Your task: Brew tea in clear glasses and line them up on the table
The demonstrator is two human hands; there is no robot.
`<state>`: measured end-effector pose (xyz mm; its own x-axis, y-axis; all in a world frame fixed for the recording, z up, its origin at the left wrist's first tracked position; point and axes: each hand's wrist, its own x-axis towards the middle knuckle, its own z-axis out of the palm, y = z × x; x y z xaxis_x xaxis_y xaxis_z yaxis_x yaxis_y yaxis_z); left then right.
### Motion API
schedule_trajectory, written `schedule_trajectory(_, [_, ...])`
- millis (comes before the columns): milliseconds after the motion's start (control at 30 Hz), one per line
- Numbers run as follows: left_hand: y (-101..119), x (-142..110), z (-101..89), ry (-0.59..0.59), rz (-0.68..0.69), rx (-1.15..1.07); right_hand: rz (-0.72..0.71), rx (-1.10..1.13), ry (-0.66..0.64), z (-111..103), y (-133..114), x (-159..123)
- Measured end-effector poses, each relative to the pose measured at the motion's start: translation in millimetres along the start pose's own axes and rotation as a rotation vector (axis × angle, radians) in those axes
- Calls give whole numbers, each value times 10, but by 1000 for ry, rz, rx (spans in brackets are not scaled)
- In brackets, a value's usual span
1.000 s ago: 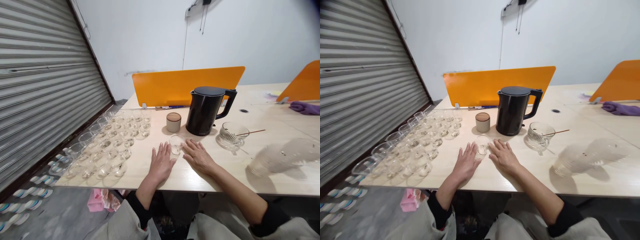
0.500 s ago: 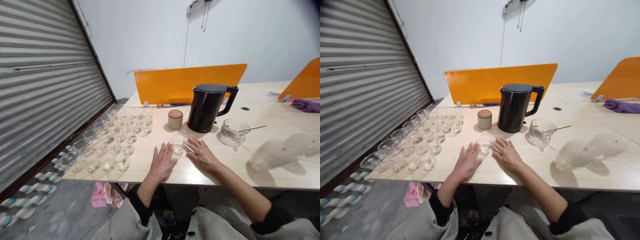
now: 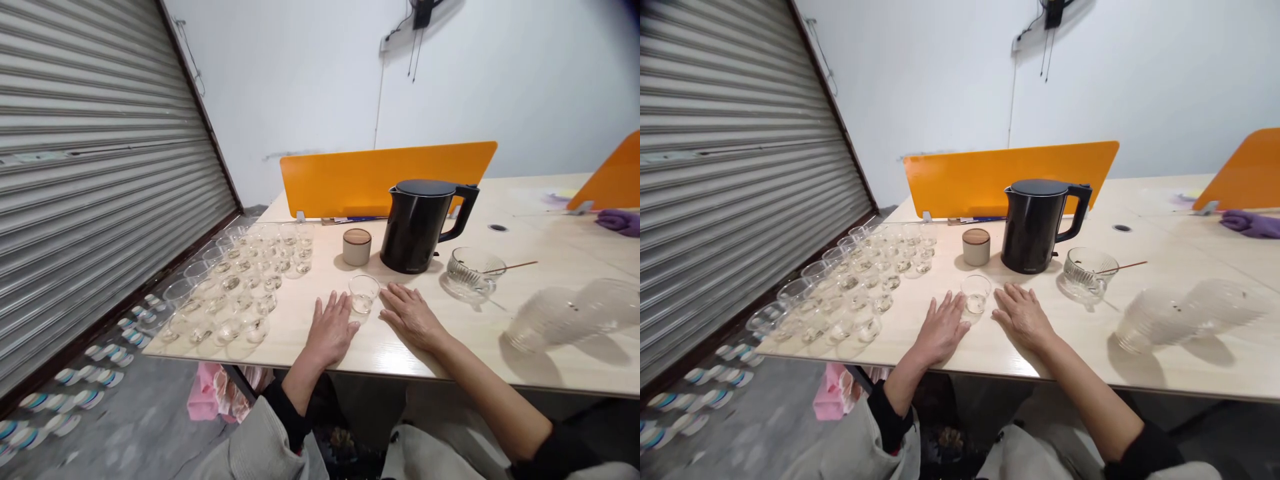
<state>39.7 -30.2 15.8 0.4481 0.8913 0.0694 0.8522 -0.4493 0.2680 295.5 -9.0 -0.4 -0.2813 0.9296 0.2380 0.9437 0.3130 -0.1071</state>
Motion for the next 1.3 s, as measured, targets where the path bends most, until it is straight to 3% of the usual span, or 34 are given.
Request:
schedule_trajectory(333, [-16, -17, 5, 15, -2, 8, 33, 16, 48, 14, 10, -6])
schedule_trajectory(600, [-58, 28, 37, 97, -257, 101, 131, -71, 40, -58, -22, -66])
schedule_trajectory(867, [-57, 64, 76, 61, -206, 138, 163, -112, -113, -133, -124, -97])
schedule_trajectory(1300, [-34, 39, 56, 40, -192, 150, 161, -98, -141, -195, -183, -118])
